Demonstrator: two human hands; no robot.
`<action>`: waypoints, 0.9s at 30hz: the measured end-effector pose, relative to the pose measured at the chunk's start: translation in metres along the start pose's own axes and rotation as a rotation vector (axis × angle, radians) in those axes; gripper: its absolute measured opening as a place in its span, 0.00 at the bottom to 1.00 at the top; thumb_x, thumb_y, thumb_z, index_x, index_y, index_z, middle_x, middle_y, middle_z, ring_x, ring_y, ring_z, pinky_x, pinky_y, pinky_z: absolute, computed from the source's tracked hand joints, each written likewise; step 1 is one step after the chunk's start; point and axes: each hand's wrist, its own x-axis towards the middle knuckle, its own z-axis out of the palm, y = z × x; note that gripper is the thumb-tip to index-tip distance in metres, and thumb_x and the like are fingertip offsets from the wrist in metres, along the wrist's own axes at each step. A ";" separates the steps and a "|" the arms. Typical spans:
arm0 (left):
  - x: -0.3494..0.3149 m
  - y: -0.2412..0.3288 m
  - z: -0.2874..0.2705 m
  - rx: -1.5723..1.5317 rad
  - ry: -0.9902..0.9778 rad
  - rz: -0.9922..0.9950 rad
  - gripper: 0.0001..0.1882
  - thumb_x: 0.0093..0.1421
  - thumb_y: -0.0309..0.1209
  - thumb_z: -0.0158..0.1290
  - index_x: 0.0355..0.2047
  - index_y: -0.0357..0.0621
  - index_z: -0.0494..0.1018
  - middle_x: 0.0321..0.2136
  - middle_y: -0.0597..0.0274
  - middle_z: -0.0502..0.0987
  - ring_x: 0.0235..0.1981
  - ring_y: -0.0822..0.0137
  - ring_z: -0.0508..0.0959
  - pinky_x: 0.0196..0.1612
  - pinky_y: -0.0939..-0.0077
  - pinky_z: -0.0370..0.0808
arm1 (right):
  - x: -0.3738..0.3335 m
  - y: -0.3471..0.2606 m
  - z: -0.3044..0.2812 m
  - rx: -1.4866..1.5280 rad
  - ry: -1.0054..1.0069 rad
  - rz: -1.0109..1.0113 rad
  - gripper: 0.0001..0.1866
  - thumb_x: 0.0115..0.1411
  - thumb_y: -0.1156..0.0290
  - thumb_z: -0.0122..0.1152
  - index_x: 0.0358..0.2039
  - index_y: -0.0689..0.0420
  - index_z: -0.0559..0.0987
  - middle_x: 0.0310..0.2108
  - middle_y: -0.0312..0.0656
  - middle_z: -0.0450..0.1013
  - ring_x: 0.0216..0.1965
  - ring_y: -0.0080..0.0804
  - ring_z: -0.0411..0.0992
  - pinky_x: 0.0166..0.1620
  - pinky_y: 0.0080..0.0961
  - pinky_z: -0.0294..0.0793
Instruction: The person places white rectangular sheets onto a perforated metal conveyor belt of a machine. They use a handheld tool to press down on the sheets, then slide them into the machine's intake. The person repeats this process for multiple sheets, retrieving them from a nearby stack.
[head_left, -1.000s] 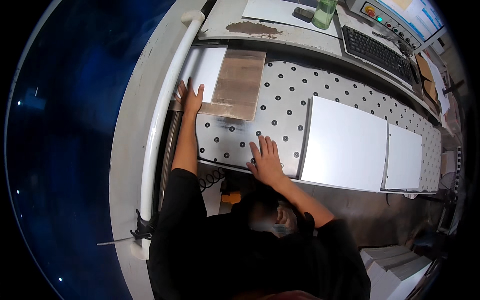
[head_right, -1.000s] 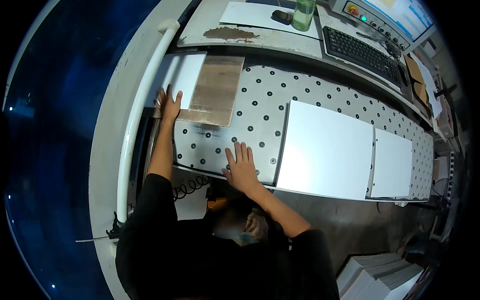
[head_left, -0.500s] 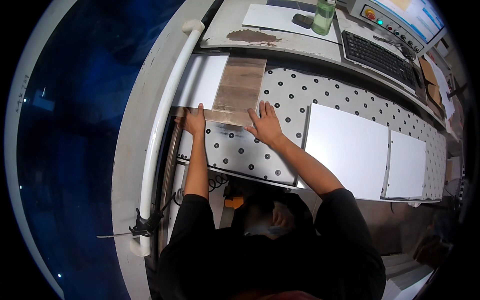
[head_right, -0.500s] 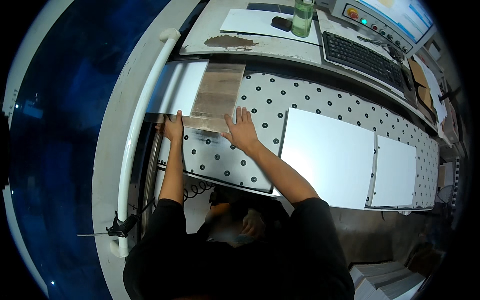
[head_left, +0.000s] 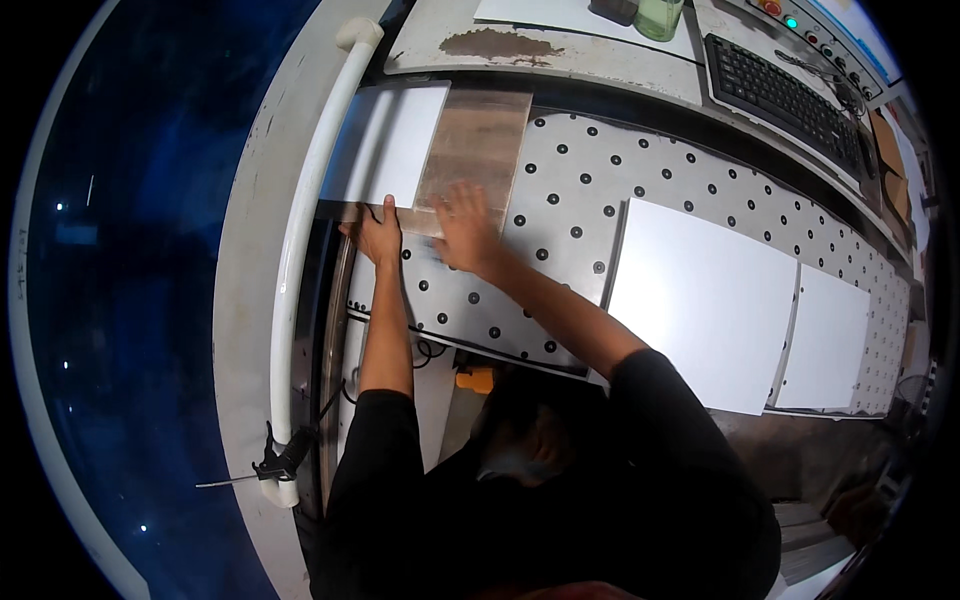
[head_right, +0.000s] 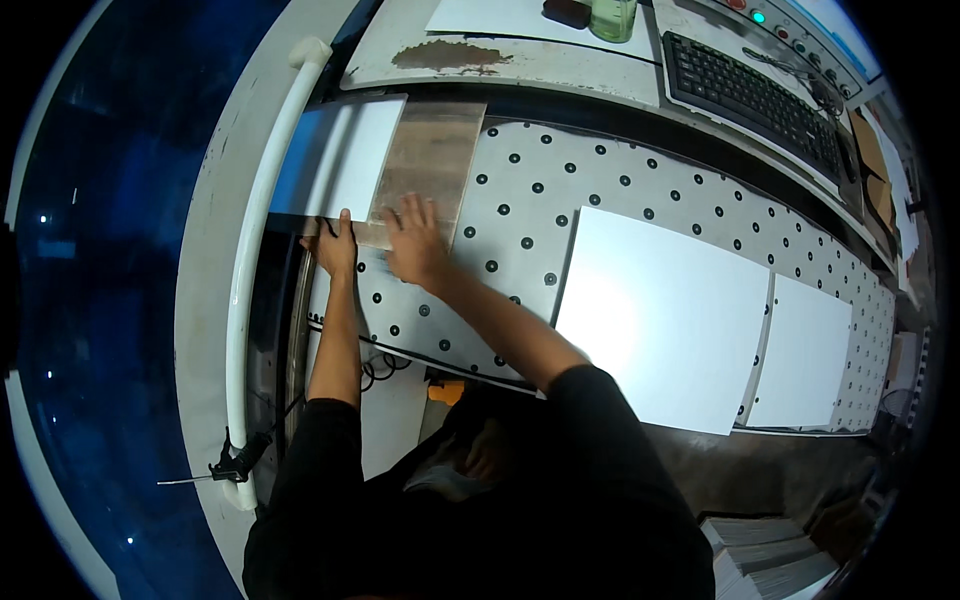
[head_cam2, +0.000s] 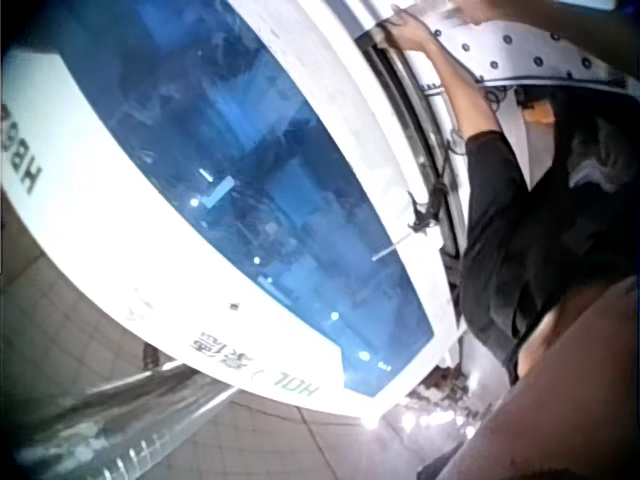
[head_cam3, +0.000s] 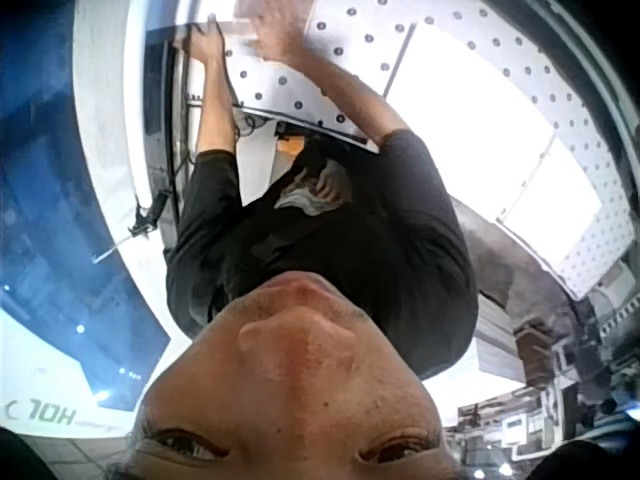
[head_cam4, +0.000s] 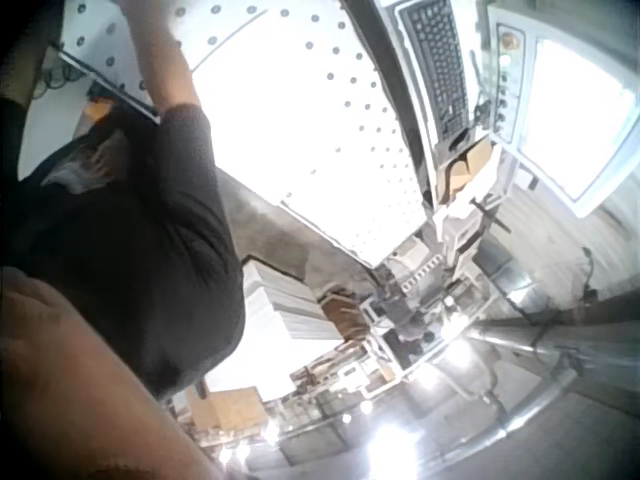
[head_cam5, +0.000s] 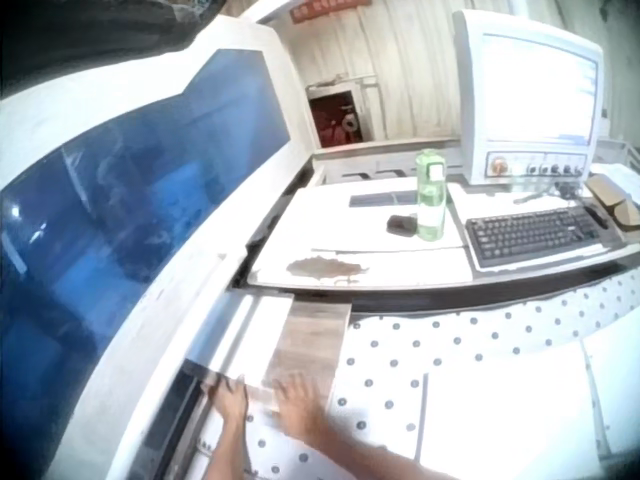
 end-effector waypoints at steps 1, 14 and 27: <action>0.000 0.001 0.000 -0.004 0.010 0.008 0.48 0.63 0.67 0.48 0.68 0.39 0.63 0.68 0.32 0.59 0.72 0.28 0.48 0.74 0.48 0.44 | 0.013 -0.008 0.004 0.022 -0.055 0.005 0.46 0.54 0.57 0.69 0.69 0.62 0.62 0.70 0.69 0.52 0.73 0.64 0.46 0.72 0.66 0.36; -0.004 0.004 0.005 0.029 -0.013 -0.065 0.45 0.63 0.63 0.51 0.66 0.37 0.67 0.66 0.31 0.62 0.70 0.30 0.53 0.72 0.49 0.50 | 0.032 -0.020 0.027 0.008 -0.108 -0.031 0.42 0.57 0.52 0.63 0.68 0.58 0.63 0.71 0.71 0.48 0.75 0.63 0.41 0.74 0.61 0.32; 0.000 0.005 0.000 0.012 -0.048 -0.022 0.46 0.64 0.64 0.48 0.66 0.35 0.65 0.66 0.30 0.61 0.71 0.31 0.51 0.74 0.48 0.44 | 0.033 -0.024 0.020 0.001 -0.052 -0.038 0.41 0.54 0.52 0.66 0.65 0.60 0.67 0.69 0.70 0.53 0.74 0.63 0.44 0.74 0.60 0.33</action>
